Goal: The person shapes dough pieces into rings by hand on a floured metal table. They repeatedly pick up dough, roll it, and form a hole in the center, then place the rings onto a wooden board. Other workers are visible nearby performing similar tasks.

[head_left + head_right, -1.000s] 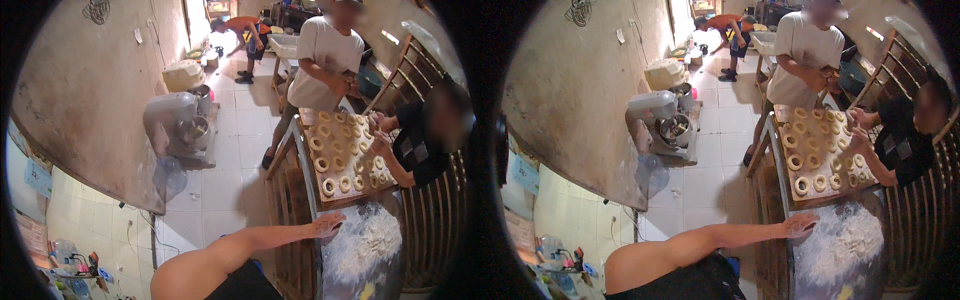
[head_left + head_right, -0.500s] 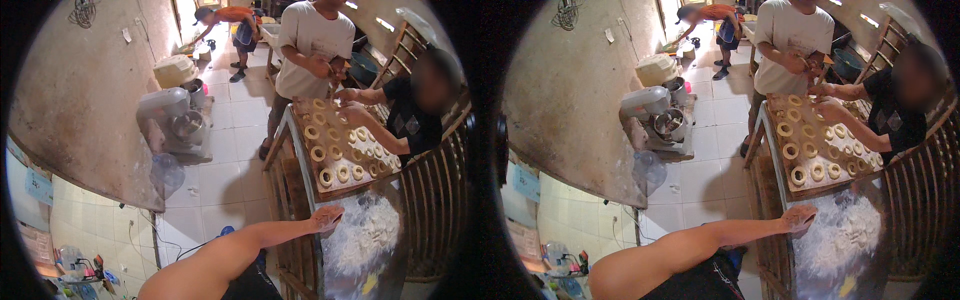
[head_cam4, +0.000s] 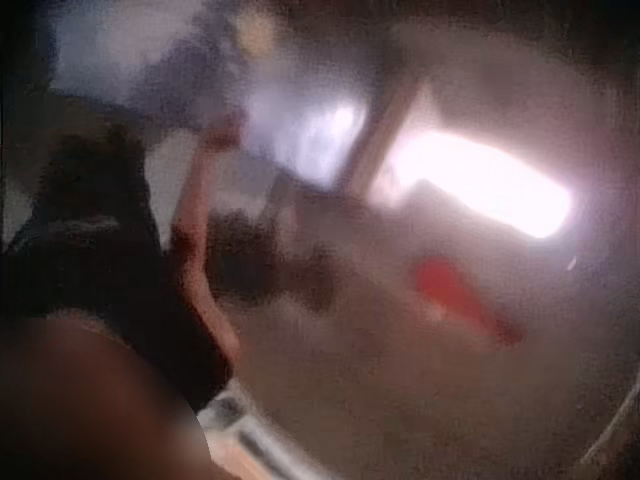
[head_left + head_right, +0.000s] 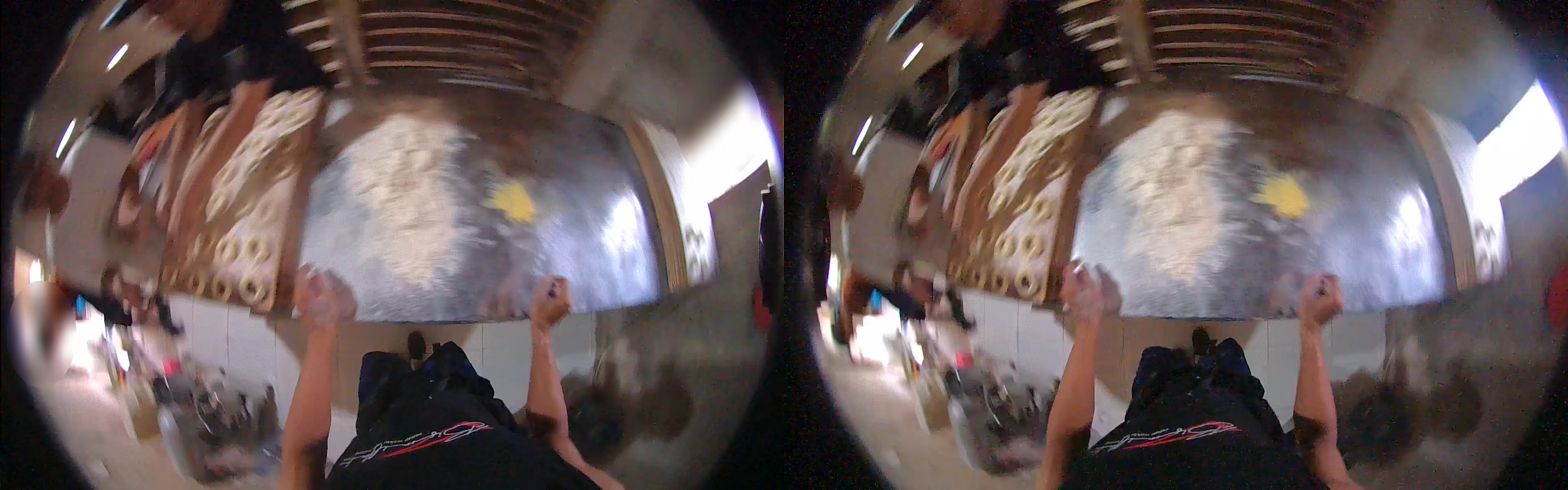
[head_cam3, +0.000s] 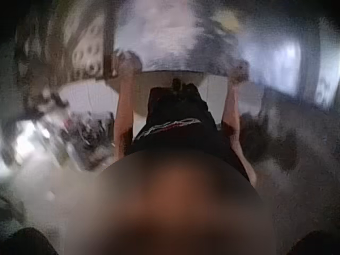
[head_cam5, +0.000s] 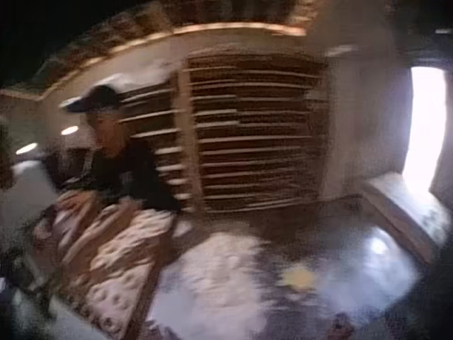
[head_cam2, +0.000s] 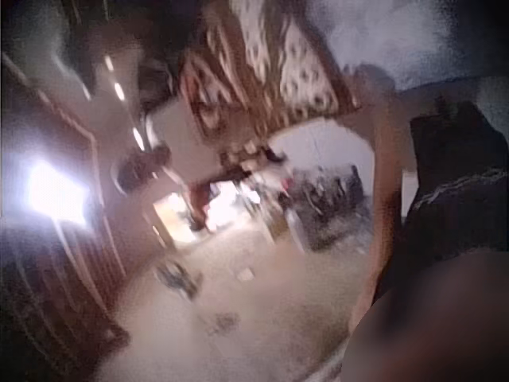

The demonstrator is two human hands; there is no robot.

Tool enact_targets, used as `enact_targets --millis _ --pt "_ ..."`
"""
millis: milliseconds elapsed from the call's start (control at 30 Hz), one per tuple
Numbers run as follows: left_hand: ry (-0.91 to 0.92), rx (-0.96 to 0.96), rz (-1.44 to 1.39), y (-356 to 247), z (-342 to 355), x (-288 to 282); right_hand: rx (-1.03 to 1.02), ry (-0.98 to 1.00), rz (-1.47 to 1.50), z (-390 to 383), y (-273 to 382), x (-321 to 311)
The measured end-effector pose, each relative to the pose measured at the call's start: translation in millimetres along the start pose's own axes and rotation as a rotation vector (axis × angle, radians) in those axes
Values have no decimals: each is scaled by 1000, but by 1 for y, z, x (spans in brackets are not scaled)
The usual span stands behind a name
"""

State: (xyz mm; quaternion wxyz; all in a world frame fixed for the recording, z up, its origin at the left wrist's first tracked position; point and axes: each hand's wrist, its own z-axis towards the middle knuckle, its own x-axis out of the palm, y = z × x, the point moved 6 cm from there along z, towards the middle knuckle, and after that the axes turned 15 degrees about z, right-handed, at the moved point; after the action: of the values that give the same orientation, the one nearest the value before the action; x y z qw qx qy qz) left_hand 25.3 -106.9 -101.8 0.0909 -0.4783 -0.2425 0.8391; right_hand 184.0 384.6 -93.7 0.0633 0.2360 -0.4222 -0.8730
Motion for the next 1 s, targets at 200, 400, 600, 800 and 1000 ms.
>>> enact_targets --millis 200,400,600,800,1000 --pt "168 -32 80 -11 6 -10 -82 -92 -140 5 36 2" --pt "220 -109 113 -16 9 -11 64 -41 -107 12 42 -12" --pt "221 108 -8 -42 3 -25 83 -6 -97 11 44 -10" --pt "28 406 390 -21 -1 -12 15 72 -165 14 54 -8" --pt "197 756 911 32 -7 32 -40 124 -161 16 59 -3"
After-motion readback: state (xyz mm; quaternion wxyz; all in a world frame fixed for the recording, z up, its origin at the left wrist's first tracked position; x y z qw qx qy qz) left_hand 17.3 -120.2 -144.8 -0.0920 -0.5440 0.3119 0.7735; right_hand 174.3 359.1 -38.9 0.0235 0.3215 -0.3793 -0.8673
